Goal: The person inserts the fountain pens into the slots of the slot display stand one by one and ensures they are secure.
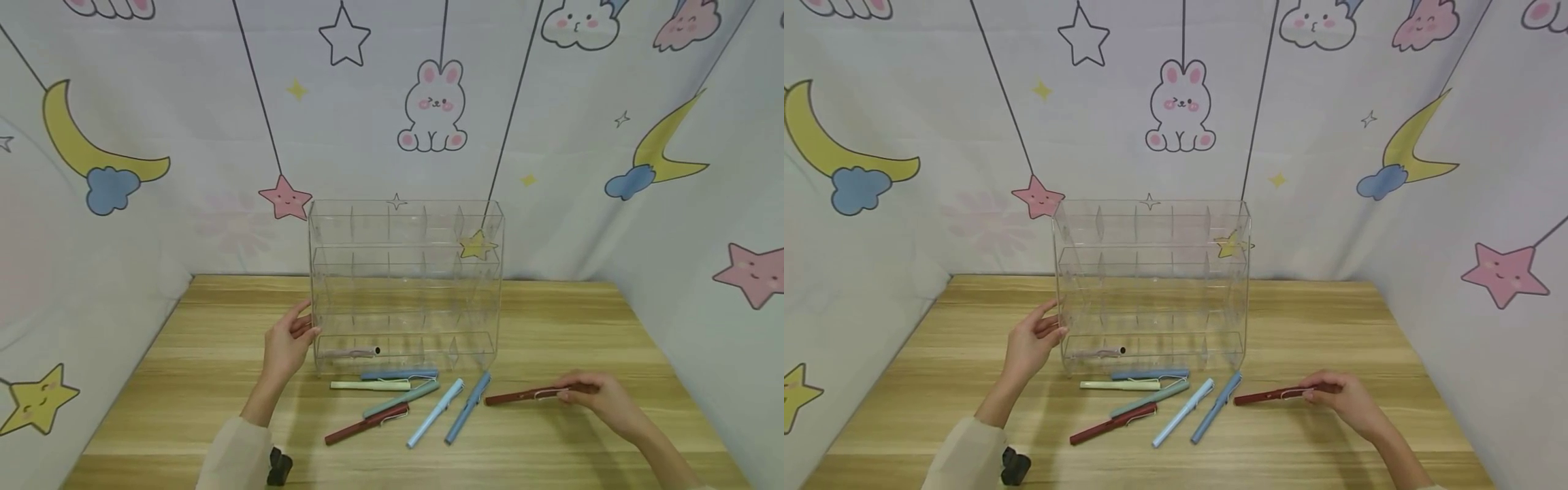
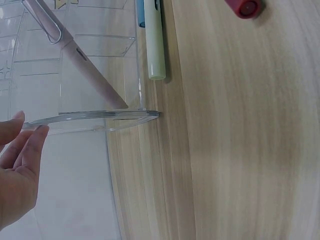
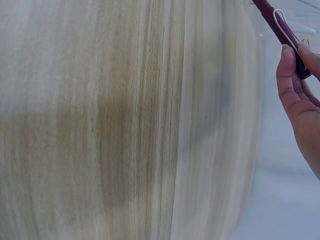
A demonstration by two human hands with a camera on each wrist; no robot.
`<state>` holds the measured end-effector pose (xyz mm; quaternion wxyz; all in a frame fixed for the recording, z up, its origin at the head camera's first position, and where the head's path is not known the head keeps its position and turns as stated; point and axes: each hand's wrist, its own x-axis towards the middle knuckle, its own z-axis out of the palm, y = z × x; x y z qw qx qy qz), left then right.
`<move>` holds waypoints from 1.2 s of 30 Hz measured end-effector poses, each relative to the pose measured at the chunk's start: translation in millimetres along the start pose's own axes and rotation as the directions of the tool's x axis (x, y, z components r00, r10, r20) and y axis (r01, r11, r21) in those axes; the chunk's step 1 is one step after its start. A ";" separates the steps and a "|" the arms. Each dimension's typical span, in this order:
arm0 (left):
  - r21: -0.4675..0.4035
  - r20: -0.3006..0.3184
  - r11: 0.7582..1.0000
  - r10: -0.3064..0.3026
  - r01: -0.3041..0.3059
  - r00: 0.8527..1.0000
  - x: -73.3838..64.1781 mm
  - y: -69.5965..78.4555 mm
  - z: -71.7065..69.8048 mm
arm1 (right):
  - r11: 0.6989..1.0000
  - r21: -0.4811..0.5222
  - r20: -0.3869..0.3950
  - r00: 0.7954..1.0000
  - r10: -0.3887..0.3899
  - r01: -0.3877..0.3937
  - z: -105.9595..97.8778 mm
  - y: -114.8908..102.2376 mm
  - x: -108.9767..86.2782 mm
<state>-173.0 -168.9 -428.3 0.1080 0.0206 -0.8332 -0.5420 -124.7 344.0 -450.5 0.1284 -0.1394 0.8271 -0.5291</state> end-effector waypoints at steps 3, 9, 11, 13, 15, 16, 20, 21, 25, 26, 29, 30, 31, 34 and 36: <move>-0.007 -0.001 1.000 0.002 -0.002 1.000 -0.2 0.8 0.1 | 0.999 0.034 0.027 0.999 -0.041 0.040 -0.2 -0.3 -0.5; 0.000 -0.001 1.000 0.005 -0.005 1.000 -0.9 2.1 0.0 | 0.997 -0.003 0.022 0.997 -0.078 0.079 -1.0 -2.7 -1.8; -0.001 0.000 1.000 0.004 -0.004 1.000 -1.0 2.2 0.1 | 0.996 -0.038 0.004 0.997 -0.082 0.082 -1.2 -4.4 -2.5; -0.002 0.000 1.000 0.004 -0.004 1.000 -1.0 2.1 0.2 | 0.994 -0.068 -0.030 0.996 -0.086 0.084 -1.4 -6.6 -2.9; -0.003 -0.002 1.000 0.006 -0.006 1.000 -1.0 2.4 0.2 | 0.991 -0.086 -0.057 0.993 -0.106 0.100 -1.4 -8.9 -3.0; -0.004 -0.003 1.000 0.007 -0.007 1.000 -1.1 2.4 0.2 | 0.990 -0.088 -0.071 0.991 -0.115 0.108 -1.6 -10.2 -2.9; -0.003 -0.007 1.000 0.015 -0.015 1.000 -1.7 2.6 -0.2 | 0.987 -0.077 -0.109 0.982 -0.152 0.144 -1.8 -17.9 -1.4; -0.002 -0.006 1.000 0.016 -0.016 1.000 -1.7 2.3 -0.2 | 0.985 -0.076 -0.109 0.981 -0.161 0.153 -2.0 -20.5 -0.8; -0.002 -0.002 1.000 0.006 -0.006 1.000 -1.8 1.6 -0.8 | 0.985 -0.073 -0.125 0.978 -0.164 0.156 -1.3 -32.2 2.9; -0.001 0.000 1.000 0.004 -0.004 1.000 -1.9 1.7 -1.0 | 0.986 -0.070 -0.131 0.978 -0.161 0.153 -0.6 -34.9 4.1; 0.002 0.003 1.000 0.001 -0.001 1.000 -1.4 1.9 -0.9 | 0.991 -0.057 -0.154 0.979 -0.130 0.123 2.4 -42.7 7.6; 0.001 0.004 1.000 0.000 0.000 1.000 -1.3 2.1 -0.8 | 0.992 -0.056 -0.162 0.979 -0.122 0.114 3.9 -45.1 9.0; 0.001 0.005 1.000 -0.001 0.001 1.000 -1.2 1.9 -0.6 | 0.993 -0.055 -0.170 0.979 -0.114 0.107 5.7 -47.5 10.4; 0.001 0.004 1.000 -0.001 0.001 1.000 -1.4 2.1 -0.1 | 0.991 -0.068 -0.182 0.976 -0.122 0.111 11.8 -53.8 15.9; 0.007 0.003 1.000 0.002 -0.002 1.000 -1.4 1.6 0.3 | 0.989 -0.064 -0.186 0.973 -0.140 0.130 16.2 -57.2 20.2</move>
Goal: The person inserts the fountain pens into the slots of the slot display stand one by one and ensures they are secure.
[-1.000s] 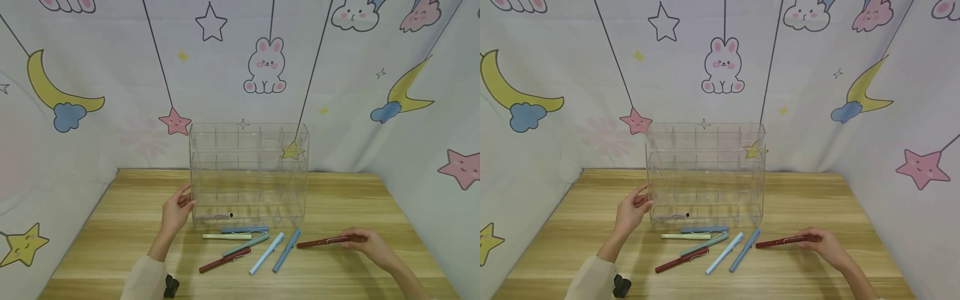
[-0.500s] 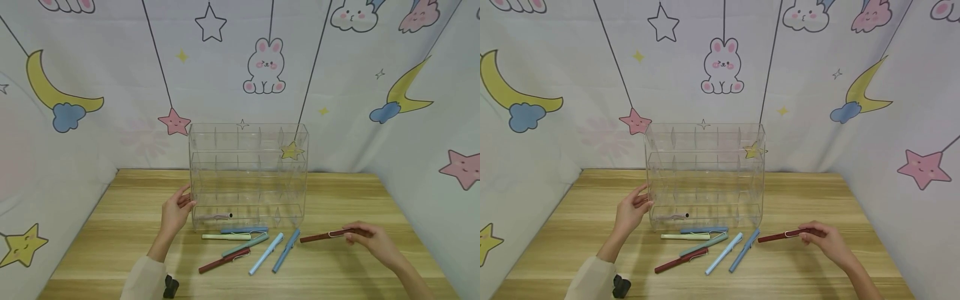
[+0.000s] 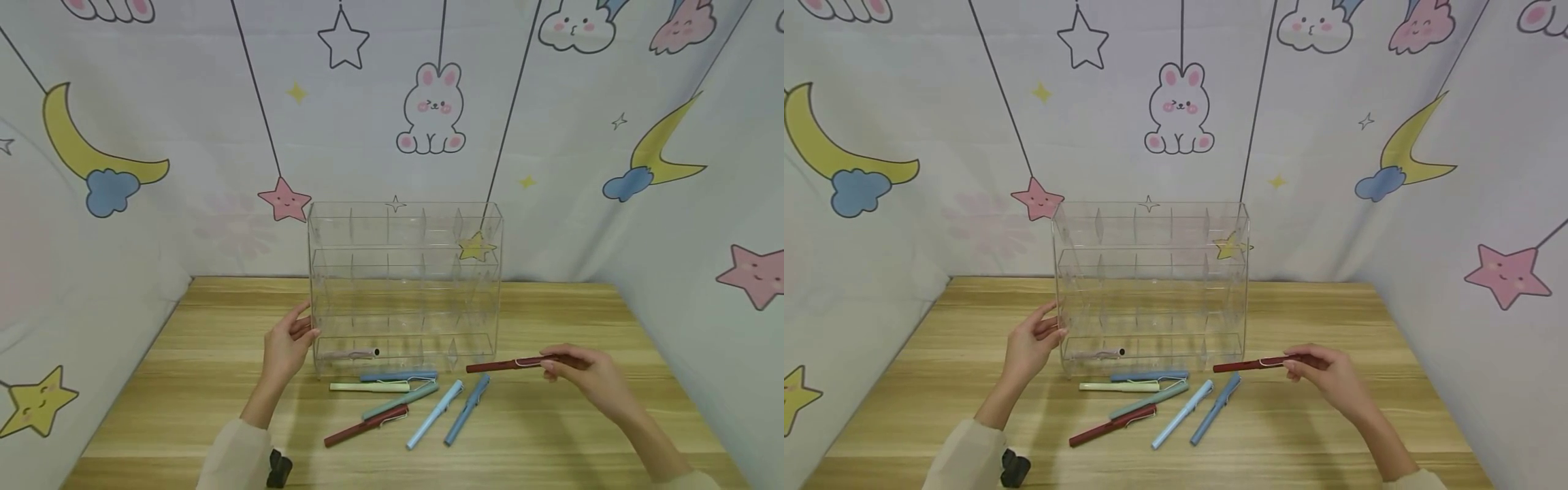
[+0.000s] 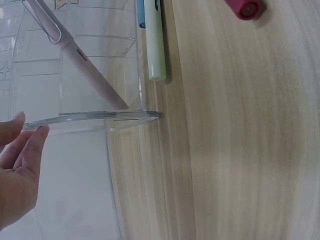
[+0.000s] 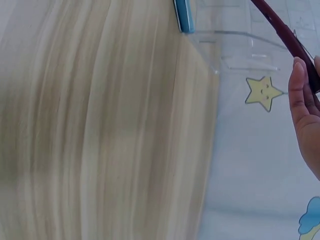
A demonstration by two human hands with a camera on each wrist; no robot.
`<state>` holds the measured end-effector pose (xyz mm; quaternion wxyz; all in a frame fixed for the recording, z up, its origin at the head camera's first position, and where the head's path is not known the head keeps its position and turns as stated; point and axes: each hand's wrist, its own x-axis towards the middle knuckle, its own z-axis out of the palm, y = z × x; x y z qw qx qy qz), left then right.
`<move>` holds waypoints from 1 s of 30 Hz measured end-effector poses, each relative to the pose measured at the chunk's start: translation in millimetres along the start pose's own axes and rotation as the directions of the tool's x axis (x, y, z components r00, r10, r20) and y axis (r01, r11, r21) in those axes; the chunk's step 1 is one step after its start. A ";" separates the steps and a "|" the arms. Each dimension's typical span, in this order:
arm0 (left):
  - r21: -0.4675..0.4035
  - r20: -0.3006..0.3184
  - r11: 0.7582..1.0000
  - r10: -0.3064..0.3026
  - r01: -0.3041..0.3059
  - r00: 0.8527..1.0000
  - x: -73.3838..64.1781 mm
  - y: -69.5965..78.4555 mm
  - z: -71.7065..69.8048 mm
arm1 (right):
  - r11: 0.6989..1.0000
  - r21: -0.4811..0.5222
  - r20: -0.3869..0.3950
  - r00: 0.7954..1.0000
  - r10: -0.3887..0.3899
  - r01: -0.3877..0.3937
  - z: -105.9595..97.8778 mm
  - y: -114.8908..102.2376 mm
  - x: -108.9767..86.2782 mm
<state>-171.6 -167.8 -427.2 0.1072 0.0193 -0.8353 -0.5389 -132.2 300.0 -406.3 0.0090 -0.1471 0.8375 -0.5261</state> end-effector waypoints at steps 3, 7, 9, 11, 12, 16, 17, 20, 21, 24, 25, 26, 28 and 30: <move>0.013 -0.006 1.000 0.008 -0.008 1.000 0.1 -0.9 0.5 | 1.000 0.020 -0.001 1.000 -0.015 0.015 7.8 -3.5 7.2; 0.019 -0.007 1.000 0.009 -0.009 1.000 0.2 -1.7 0.9 | 0.999 0.032 0.000 1.000 -0.018 0.018 18.5 -7.7 17.0; 0.019 -0.005 1.000 0.008 -0.008 1.000 0.1 -1.7 0.9 | 0.999 0.042 0.008 1.000 -0.019 0.018 24.4 -10.2 21.8; 0.020 -0.001 1.000 0.010 -0.010 1.000 -0.5 -1.1 0.8 | 0.998 0.054 0.020 0.999 -0.031 0.030 30.1 -12.9 26.3; 0.021 -0.001 1.000 0.010 -0.010 1.000 -0.5 -0.9 0.8 | 0.997 0.066 0.023 0.999 -0.033 0.031 33.2 -14.4 28.6; 0.020 -0.005 1.000 0.010 -0.010 1.000 -0.2 -0.4 1.2 | 0.993 0.099 0.021 0.997 -0.070 0.068 46.1 -19.3 37.2; 0.019 -0.006 1.000 0.009 -0.009 1.000 0.1 -0.6 1.2 | 0.992 0.103 0.016 0.997 -0.081 0.079 49.5 -20.3 39.3; 0.015 -0.010 1.000 0.015 -0.015 1.000 0.7 -0.7 1.3 | 0.988 0.114 0.015 0.994 -0.106 0.104 59.0 -23.5 45.3; 0.013 -0.011 1.000 0.017 -0.017 1.000 0.7 -0.7 1.3 | 0.987 0.118 0.018 0.994 -0.109 0.106 62.1 -24.5 47.2; 0.007 -0.014 1.000 0.022 -0.022 1.000 1.3 -0.6 1.5 | 0.988 0.114 0.024 0.994 -0.103 0.100 72.8 -27.3 53.3; 0.005 -0.015 1.000 0.021 -0.021 1.000 1.5 -0.7 1.7 | 0.988 0.118 0.027 0.995 -0.101 0.097 76.6 -28.1 55.5; 0.006 -0.013 1.000 0.020 -0.020 1.000 1.6 -0.7 1.8 | 0.988 0.119 0.027 0.995 -0.101 0.097 80.6 -28.7 57.8; 0.007 -0.012 1.000 0.013 -0.013 1.000 1.8 -0.6 2.1 | 0.988 0.116 0.025 0.994 -0.102 0.099 88.5 -29.9 61.8; 0.009 -0.012 1.000 0.009 -0.009 1.000 1.9 -0.7 2.4 | 0.986 0.127 0.023 0.993 -0.112 0.108 96.4 -30.7 65.3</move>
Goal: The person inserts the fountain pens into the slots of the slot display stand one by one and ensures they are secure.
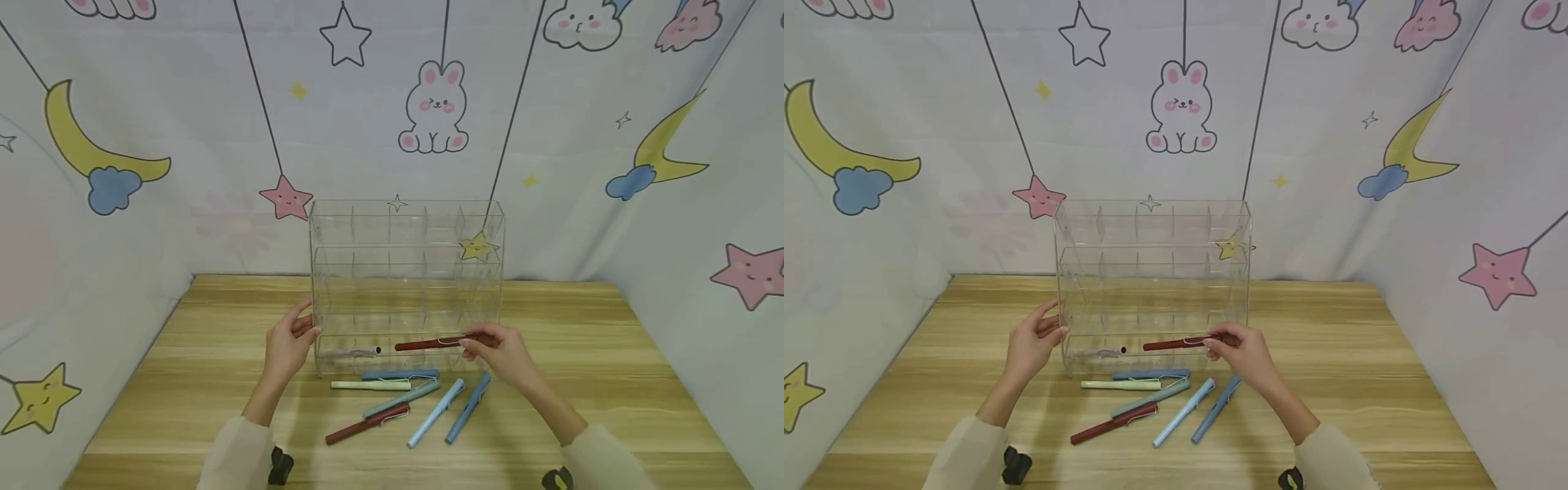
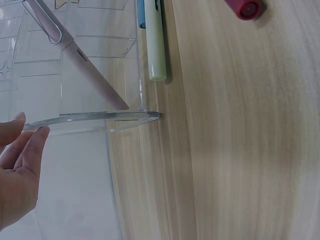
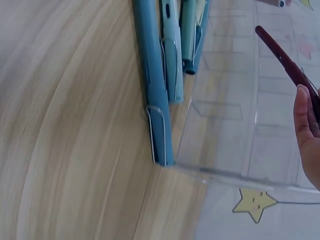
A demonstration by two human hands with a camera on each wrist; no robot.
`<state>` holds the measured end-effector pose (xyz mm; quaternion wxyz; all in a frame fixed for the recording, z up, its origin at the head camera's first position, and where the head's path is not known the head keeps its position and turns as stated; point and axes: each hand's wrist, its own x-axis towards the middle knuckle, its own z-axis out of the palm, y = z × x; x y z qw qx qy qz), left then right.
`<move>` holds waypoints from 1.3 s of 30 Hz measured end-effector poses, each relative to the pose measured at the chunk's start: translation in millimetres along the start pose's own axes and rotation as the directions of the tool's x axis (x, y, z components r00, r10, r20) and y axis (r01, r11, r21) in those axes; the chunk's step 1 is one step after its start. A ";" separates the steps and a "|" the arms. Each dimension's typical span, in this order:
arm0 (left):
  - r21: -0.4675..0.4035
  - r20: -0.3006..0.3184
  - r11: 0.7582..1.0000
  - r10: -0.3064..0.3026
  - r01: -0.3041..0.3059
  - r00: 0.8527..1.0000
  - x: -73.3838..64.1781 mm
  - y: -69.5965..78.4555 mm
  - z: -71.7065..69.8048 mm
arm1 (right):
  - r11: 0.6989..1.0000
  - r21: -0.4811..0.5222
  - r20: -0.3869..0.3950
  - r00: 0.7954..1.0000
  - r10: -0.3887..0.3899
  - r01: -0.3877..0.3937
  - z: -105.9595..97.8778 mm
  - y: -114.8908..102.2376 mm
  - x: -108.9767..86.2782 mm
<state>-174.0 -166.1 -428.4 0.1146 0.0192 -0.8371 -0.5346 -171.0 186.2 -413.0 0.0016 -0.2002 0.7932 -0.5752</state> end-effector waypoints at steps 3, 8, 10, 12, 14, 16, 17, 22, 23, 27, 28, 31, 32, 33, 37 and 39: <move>0.004 -0.003 1.000 0.002 -0.002 1.000 0.1 -0.3 0.0 | 1.000 0.008 -0.001 1.000 -0.012 0.012 11.6 0.2 4.1; 0.011 -0.005 1.000 0.013 -0.013 1.000 0.6 -1.1 -0.1 | 1.000 0.003 0.012 1.000 -0.025 0.025 29.4 0.0 9.0; 0.012 -0.004 1.000 0.012 -0.012 1.000 0.8 -1.3 -0.1 | 1.000 -0.019 0.012 1.000 -0.024 0.025 36.1 -1.5 10.9; 0.010 -0.004 1.000 0.007 -0.007 1.000 1.1 -1.4 -0.1 | 0.999 -0.036 0.013 1.000 -0.012 0.013 42.4 -5.5 12.1; 0.010 -0.002 1.000 0.007 -0.007 1.000 0.7 -0.6 -0.3 | 0.998 -0.058 0.011 1.000 -0.003 0.004 48.3 -11.9 12.9; 0.008 -0.003 1.000 0.005 -0.004 1.000 0.8 -0.5 -0.4 | 0.996 -0.084 0.011 1.000 -0.009 0.010 53.4 -18.0 13.3; 0.005 -0.003 1.000 0.004 -0.004 1.000 0.8 -0.4 -0.5 | 0.995 -0.096 0.012 1.000 -0.014 0.015 55.8 -19.1 13.8; -0.006 -0.003 1.000 0.004 -0.004 1.000 1.0 -0.5 -0.8 | 0.990 -0.141 0.013 0.999 -0.031 0.032 65.8 -7.5 19.0; -0.006 -0.002 1.000 0.006 -0.006 1.000 0.8 -0.3 -0.9 | 0.990 -0.142 0.013 1.000 -0.026 0.028 67.6 -4.6 19.9; -0.002 -0.001 1.000 0.017 -0.017 1.000 0.5 -0.4 -0.9 | 0.989 -0.149 0.007 1.000 -0.014 0.015 74.6 1.0 22.4; -0.002 0.000 1.000 0.019 -0.019 1.000 0.5 -0.6 -0.9 | 0.988 -0.155 0.002 1.000 -0.018 0.018 76.6 1.5 23.0; -0.004 0.001 1.000 0.023 -0.023 1.000 0.7 -1.0 -0.8 | 0.985 -0.164 -0.010 0.998 -0.055 0.053 83.1 2.2 24.8; -0.004 0.001 1.000 0.023 -0.023 1.000 0.8 -1.2 -0.8 | 0.984 -0.165 -0.014 0.998 -0.065 0.061 85.3 2.1 25.1; -0.003 0.001 1.000 0.023 -0.023 1.000 0.8 -1.3 -0.8 | 0.983 -0.169 -0.021 0.997 -0.071 0.067 87.2 1.9 25.2; 0.003 -0.002 1.000 0.019 -0.019 1.000 0.9 -1.7 -0.8 | 0.973 -0.213 -0.060 0.993 -0.100 0.085 93.7 0.7 25.1; 0.007 -0.002 1.000 0.016 -0.016 1.000 0.9 -1.7 -0.8 | 0.970 -0.230 -0.076 0.992 -0.098 0.078 95.8 0.0 24.9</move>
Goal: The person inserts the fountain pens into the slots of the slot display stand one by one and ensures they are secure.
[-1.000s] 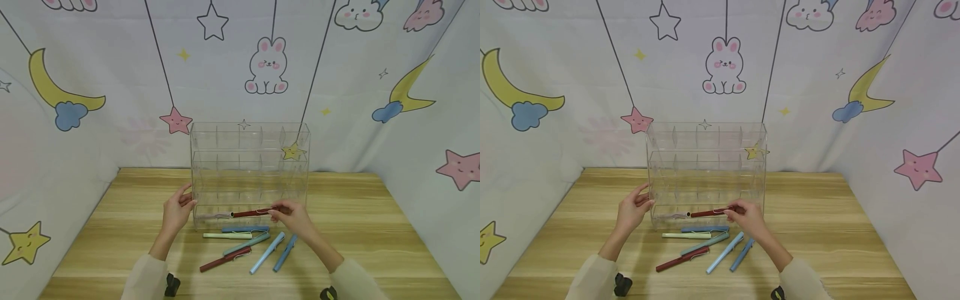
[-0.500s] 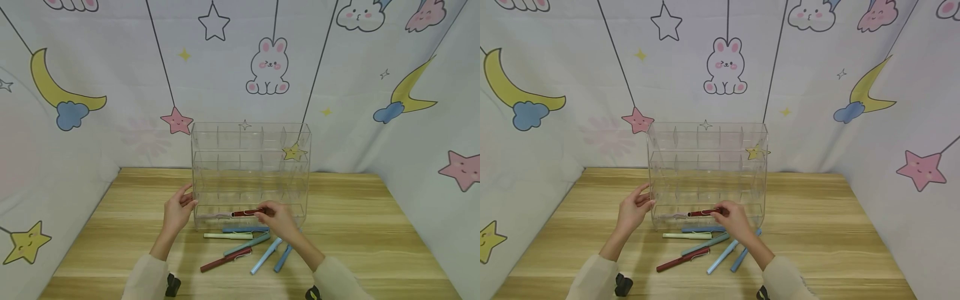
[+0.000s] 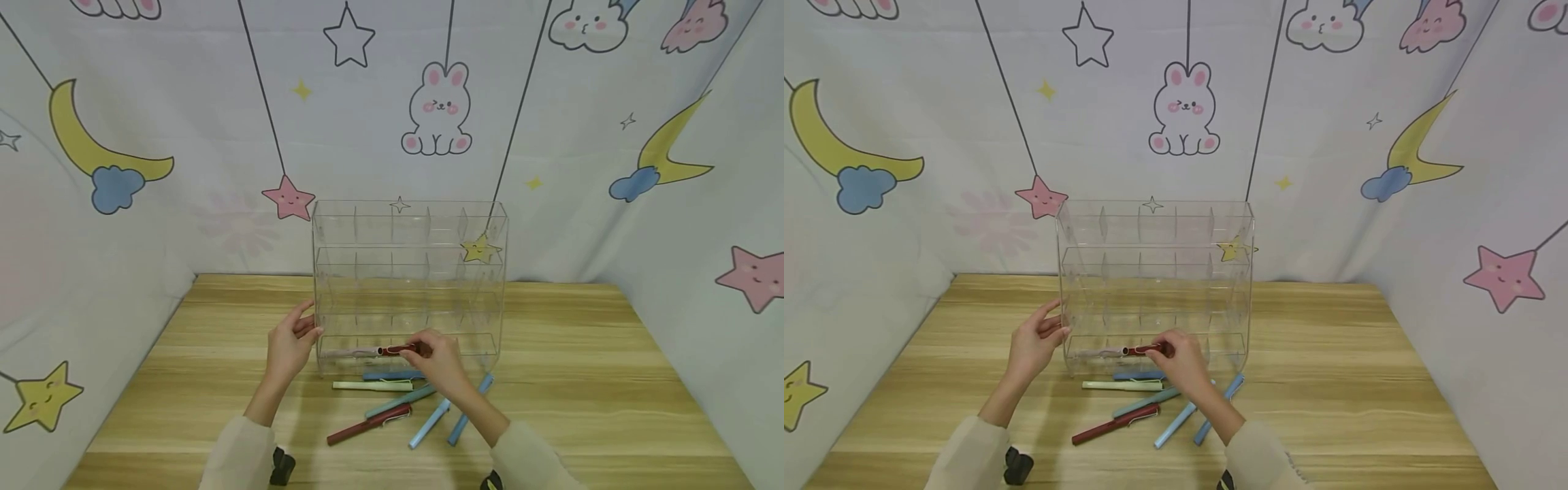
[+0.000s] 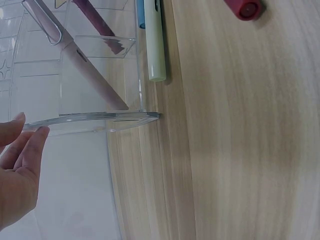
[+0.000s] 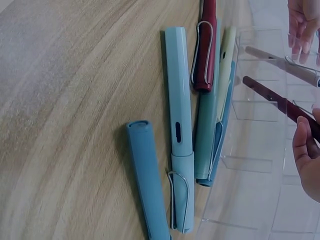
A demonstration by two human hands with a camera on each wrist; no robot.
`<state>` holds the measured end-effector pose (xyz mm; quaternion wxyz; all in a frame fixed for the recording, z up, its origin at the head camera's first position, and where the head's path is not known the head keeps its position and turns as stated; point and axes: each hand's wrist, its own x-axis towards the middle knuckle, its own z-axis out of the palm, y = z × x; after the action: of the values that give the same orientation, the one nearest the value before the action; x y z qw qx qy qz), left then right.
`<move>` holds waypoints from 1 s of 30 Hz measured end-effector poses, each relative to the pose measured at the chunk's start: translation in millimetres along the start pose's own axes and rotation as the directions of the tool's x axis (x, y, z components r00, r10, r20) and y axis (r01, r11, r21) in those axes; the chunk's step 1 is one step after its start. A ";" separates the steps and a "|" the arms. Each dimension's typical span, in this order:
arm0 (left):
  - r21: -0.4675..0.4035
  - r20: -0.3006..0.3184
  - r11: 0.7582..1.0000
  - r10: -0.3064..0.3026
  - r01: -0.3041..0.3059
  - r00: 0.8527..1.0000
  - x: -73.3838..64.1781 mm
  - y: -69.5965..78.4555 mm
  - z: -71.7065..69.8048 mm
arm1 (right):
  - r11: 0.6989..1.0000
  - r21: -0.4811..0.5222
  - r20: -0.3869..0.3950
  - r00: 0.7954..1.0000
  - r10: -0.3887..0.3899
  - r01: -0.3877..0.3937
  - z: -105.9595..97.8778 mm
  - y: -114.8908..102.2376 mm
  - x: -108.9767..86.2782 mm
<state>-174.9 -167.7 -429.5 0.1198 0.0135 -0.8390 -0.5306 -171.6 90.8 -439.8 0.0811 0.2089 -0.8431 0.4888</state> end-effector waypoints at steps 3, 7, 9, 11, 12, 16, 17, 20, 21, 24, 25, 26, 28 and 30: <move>0.002 0.000 1.000 -0.002 0.002 1.000 0.2 0.2 0.2 | 1.000 -0.008 -0.001 1.000 0.006 -0.006 1.8 -0.1 -0.2; -0.001 -0.004 1.000 0.003 -0.003 1.000 -0.1 0.1 0.2 | 1.000 -0.016 0.002 1.000 0.017 -0.017 2.8 -0.4 0.0; -0.002 -0.005 1.000 0.009 -0.009 1.000 -0.2 -0.2 0.1 | 1.000 -0.018 -0.003 1.000 0.017 -0.017 3.1 -0.2 0.0; -0.001 -0.003 1.000 0.013 -0.013 1.000 -0.3 -0.3 0.0 | 1.000 -0.018 -0.008 1.000 0.024 -0.024 3.4 0.0 0.1; -0.001 -0.002 1.000 0.014 -0.014 1.000 -0.4 -0.3 0.0 | 1.000 -0.019 -0.011 1.000 0.020 -0.021 3.4 0.4 0.2; 0.002 -0.001 1.000 0.014 -0.014 1.000 -0.6 0.0 0.1 | 0.999 -0.009 -0.002 0.999 0.033 -0.033 2.4 1.4 0.0; 0.001 -0.001 1.000 0.013 -0.013 1.000 -0.7 0.2 0.0 | 0.999 -0.001 0.003 0.999 0.037 -0.037 1.8 1.7 -0.3; -0.001 -0.002 1.000 0.008 -0.008 1.000 -1.1 1.0 0.1 | 0.999 0.021 0.011 0.999 0.041 -0.041 -0.6 1.9 -1.8; -0.001 -0.002 1.000 0.006 -0.006 1.000 -1.1 1.2 0.1 | 0.999 0.027 0.010 0.999 0.040 -0.041 -1.8 1.7 -2.6; -0.003 -0.002 1.000 0.000 0.000 1.000 -1.3 1.6 0.1 | 0.999 0.021 0.000 0.999 0.034 -0.034 -5.1 1.5 -4.7; -0.002 -0.001 1.000 -0.002 0.002 1.000 -1.4 1.6 0.1 | 0.999 0.022 0.000 0.999 0.033 -0.033 -6.1 1.3 -5.3; -0.001 0.000 1.000 -0.002 0.002 1.000 -1.4 1.6 0.1 | 0.999 0.017 -0.002 1.000 0.028 -0.028 -6.8 1.5 -5.9; 0.004 -0.001 1.000 0.000 0.000 1.000 -1.4 1.4 0.1 | 1.000 0.008 0.001 1.000 0.019 -0.019 -7.7 2.1 -6.3; 0.009 -0.002 1.000 0.004 -0.004 1.000 -1.5 1.3 0.0 | 1.000 0.006 0.007 1.000 0.004 -0.004 -8.1 2.6 -6.6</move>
<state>-173.3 -166.9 -428.6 0.1217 0.0129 -0.8411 -0.5268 -167.3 100.7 -440.0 0.0764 0.2091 -0.8425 0.4906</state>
